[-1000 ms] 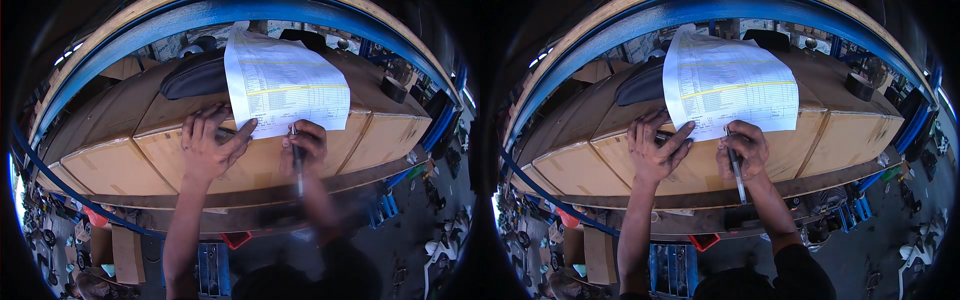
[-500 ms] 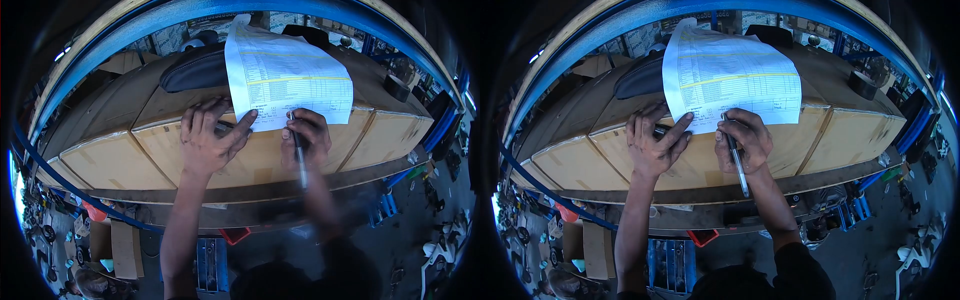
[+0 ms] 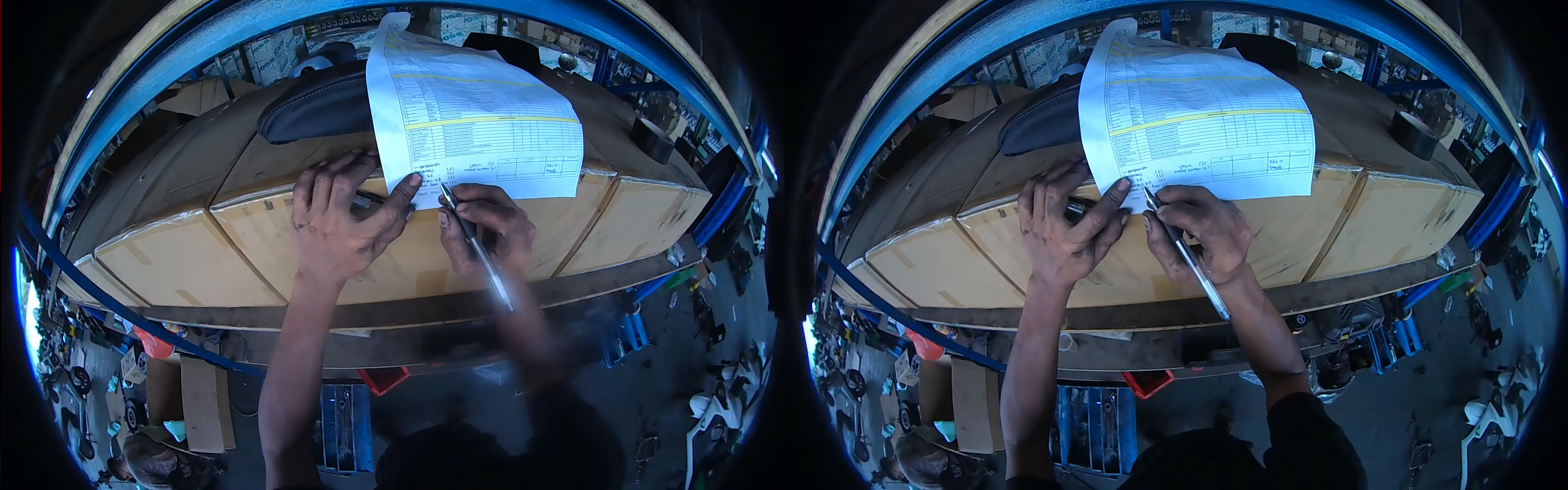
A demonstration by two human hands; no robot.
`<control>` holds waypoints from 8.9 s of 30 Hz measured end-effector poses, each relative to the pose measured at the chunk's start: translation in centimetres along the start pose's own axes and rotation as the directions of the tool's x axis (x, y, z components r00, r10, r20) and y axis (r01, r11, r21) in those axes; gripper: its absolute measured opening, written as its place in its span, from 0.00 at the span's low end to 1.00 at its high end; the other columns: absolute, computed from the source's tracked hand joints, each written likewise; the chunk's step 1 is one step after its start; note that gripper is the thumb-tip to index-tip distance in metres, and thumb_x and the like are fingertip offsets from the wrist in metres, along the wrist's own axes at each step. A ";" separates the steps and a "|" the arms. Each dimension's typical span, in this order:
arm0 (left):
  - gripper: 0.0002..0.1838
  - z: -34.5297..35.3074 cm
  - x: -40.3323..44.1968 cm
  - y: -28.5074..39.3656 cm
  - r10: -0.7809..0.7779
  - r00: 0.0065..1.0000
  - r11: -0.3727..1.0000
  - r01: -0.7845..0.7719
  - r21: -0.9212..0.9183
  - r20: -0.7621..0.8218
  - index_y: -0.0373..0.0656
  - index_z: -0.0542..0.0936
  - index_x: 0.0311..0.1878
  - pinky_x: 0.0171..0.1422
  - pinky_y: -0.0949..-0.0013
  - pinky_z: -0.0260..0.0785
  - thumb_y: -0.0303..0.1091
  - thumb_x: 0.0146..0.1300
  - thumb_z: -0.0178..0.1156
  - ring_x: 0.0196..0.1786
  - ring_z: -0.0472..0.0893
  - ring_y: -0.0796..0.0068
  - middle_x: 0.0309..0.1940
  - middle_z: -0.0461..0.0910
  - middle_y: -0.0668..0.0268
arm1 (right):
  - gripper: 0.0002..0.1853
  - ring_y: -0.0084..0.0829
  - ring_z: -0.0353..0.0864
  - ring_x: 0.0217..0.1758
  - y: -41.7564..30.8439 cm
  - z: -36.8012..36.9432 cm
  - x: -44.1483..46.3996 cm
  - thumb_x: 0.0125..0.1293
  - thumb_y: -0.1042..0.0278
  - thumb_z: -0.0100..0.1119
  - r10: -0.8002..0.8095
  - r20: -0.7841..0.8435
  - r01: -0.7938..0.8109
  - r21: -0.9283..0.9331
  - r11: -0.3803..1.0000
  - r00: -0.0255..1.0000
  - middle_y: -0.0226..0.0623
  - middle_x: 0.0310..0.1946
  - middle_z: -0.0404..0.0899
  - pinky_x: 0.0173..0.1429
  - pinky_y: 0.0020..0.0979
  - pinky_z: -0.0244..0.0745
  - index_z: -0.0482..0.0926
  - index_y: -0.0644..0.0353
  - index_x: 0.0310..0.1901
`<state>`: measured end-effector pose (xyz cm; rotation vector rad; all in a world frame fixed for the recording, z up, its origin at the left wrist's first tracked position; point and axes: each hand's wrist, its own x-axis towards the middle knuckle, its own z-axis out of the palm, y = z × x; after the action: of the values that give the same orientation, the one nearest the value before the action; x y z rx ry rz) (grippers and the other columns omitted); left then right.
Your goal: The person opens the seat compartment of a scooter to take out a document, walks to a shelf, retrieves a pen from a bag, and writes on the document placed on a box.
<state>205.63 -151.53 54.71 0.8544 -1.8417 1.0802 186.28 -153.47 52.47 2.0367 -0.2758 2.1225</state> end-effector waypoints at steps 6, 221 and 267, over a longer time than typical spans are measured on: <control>0.27 0.0 0.0 0.1 -0.010 1.000 1.000 0.010 -0.003 0.007 0.70 0.80 0.58 0.63 0.55 0.62 0.47 0.51 0.71 0.55 0.75 0.69 0.54 0.75 0.68 | 0.12 0.32 0.86 0.29 -0.3 0.0 0.4 0.45 0.80 0.75 -0.108 0.024 0.110 -0.098 0.989 0.994 0.41 0.33 0.83 0.29 0.26 0.79 0.82 0.61 0.32; 0.24 0.1 -0.2 -0.1 -0.033 0.999 0.999 0.033 -0.038 0.004 0.72 0.80 0.58 0.62 0.57 0.62 0.49 0.54 0.66 0.55 0.77 0.68 0.54 0.76 0.69 | 0.16 0.26 0.75 0.18 0.7 1.1 0.3 0.35 0.74 0.67 -0.274 0.122 0.292 -0.159 0.943 0.954 0.33 0.23 0.70 0.19 0.25 0.63 0.64 0.58 0.19; 0.27 0.1 -0.1 0.0 -0.003 1.000 1.000 0.002 -0.031 -0.024 0.66 0.81 0.58 0.63 0.56 0.60 0.45 0.51 0.72 0.57 0.76 0.66 0.55 0.75 0.66 | 0.18 0.25 0.72 0.17 0.5 1.3 0.1 0.36 0.78 0.69 -0.236 0.060 0.243 -0.176 0.954 0.970 0.30 0.22 0.68 0.18 0.25 0.59 0.64 0.56 0.19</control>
<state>205.66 -151.66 54.58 0.8220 -1.8321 1.0533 187.44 -154.34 52.67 1.9013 -0.2080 1.8445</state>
